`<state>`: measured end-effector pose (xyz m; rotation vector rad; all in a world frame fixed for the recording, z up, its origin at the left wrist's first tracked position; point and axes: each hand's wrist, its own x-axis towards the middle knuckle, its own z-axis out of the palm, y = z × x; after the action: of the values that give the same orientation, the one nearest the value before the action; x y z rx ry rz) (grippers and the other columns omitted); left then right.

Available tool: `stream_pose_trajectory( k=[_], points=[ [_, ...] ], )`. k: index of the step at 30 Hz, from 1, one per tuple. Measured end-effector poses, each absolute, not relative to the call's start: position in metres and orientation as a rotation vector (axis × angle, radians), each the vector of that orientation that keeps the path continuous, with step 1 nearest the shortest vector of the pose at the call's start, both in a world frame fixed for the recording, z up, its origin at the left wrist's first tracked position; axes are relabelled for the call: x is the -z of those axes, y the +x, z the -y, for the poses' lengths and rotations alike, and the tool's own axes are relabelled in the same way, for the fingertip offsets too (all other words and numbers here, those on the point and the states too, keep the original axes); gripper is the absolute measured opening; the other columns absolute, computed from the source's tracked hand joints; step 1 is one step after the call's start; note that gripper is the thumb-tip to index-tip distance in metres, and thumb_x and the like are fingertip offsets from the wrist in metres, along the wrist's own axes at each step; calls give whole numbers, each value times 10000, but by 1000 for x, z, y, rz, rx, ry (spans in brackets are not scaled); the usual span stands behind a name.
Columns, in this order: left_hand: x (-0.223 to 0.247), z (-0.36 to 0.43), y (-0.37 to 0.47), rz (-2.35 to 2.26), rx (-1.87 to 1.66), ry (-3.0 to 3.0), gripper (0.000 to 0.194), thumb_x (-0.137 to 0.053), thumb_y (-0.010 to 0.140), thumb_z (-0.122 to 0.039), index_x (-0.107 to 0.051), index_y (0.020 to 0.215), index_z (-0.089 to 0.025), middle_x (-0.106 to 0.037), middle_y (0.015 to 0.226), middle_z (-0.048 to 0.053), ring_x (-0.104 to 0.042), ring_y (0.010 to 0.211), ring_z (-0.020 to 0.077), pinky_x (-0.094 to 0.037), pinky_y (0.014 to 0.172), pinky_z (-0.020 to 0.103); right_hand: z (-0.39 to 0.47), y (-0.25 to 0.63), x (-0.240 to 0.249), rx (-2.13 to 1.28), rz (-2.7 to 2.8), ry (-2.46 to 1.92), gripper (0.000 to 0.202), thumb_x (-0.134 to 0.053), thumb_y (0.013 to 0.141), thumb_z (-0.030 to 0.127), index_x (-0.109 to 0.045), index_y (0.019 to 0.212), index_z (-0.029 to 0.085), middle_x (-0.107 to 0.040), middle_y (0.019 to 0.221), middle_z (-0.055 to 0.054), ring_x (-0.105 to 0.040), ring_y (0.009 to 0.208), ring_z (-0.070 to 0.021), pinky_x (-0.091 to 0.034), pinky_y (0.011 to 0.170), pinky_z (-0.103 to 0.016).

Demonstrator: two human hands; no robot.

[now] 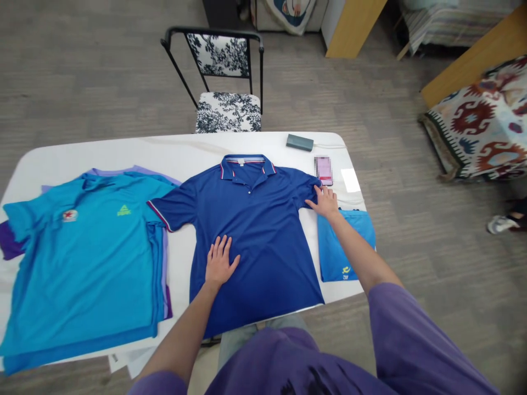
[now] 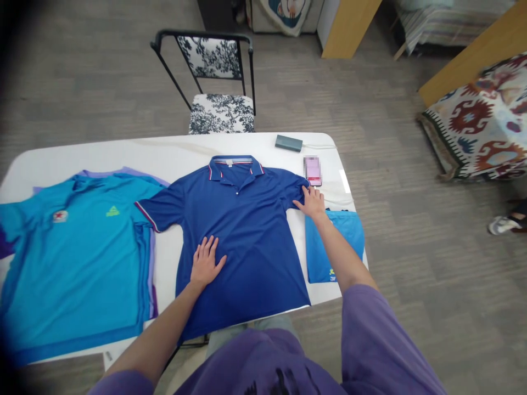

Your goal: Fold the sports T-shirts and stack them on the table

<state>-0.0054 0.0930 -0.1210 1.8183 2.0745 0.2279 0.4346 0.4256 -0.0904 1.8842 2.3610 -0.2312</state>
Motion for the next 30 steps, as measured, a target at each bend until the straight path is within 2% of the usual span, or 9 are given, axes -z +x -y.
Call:
stream_pose_trajectory(
  k=[4,8,10,13,17,20,23,27,30],
  points=[
    [115,-87,-7,-2058,-180,1822,835,-472,1091,-573,-253,1840,-279,-302,1874,74,-122,1774,302,-182,1461,576,-453,435,90,306,-2469,1949,675,-365,1124,495,-461,1730,214,-526,1699,-185,-515,1436,-423,-463,1193,-598],
    [108,-89,-13,-2087,-140,1774,852,-419,1095,-586,-144,1855,-317,-216,1902,35,-74,1778,242,-169,1473,524,-492,437,93,365,-2435,2038,617,-334,1110,298,-557,1659,127,-630,1541,-226,-574,1328,-399,-493,1178,-555],
    [108,-89,-18,-2151,-114,1728,862,-390,1099,-586,-57,1857,-350,-159,1914,6,-36,1777,204,-158,1477,485,-510,438,95,336,-2435,1980,564,-423,1091,296,-644,1583,131,-638,1488,-231,-568,1323,-401,-487,1184,-544],
    [115,-83,-27,-2193,-42,1677,876,-336,1105,-601,43,1852,-346,-136,1919,7,13,1774,192,-128,1478,478,-528,439,95,305,-2452,1859,397,-592,1049,374,-796,1330,182,-646,1447,-211,-540,1346,-417,-484,1163,-554],
    [126,-74,-33,-2178,44,1656,898,-320,1095,-633,83,1843,-340,-119,1922,10,38,1774,206,-70,1477,485,-541,441,90,354,-2523,1820,326,-631,1038,501,-779,1128,226,-757,1264,-161,-581,1287,-414,-478,1121,-575],
    [127,-73,-34,-2183,69,1661,896,-301,1100,-636,62,1848,-302,-103,1925,31,58,1775,217,-61,1472,492,-546,446,87,467,-2492,1907,316,-630,1038,517,-716,1168,243,-800,1088,-125,-677,1095,-365,-517,1023,-502],
    [125,-76,-34,-2184,86,1658,892,-309,1100,-628,4,1856,-272,-115,1922,59,38,1780,238,-88,1467,510,-550,452,85,600,-2413,2034,351,-693,1001,489,-658,1257,251,-808,1075,-110,-711,966,-322,-546,892,-419],
    [121,-79,-37,-2166,54,1631,901,-357,1086,-626,-27,1858,-296,-166,1911,70,-44,1783,283,-130,1460,553,-549,457,81,696,-2402,2004,532,-759,943,409,-611,1417,220,-777,1202,-140,-714,1070,-318,-575,961,-439],
    [120,-78,-37,-2154,-12,1591,924,-384,1068,-657,48,1841,-394,-172,1910,19,-76,1780,280,-130,1463,543,-533,452,73,415,-2432,1987,613,-744,949,414,-614,1501,180,-666,1443,-234,-632,1294,-414,-531,1101,-567]
  ],
)
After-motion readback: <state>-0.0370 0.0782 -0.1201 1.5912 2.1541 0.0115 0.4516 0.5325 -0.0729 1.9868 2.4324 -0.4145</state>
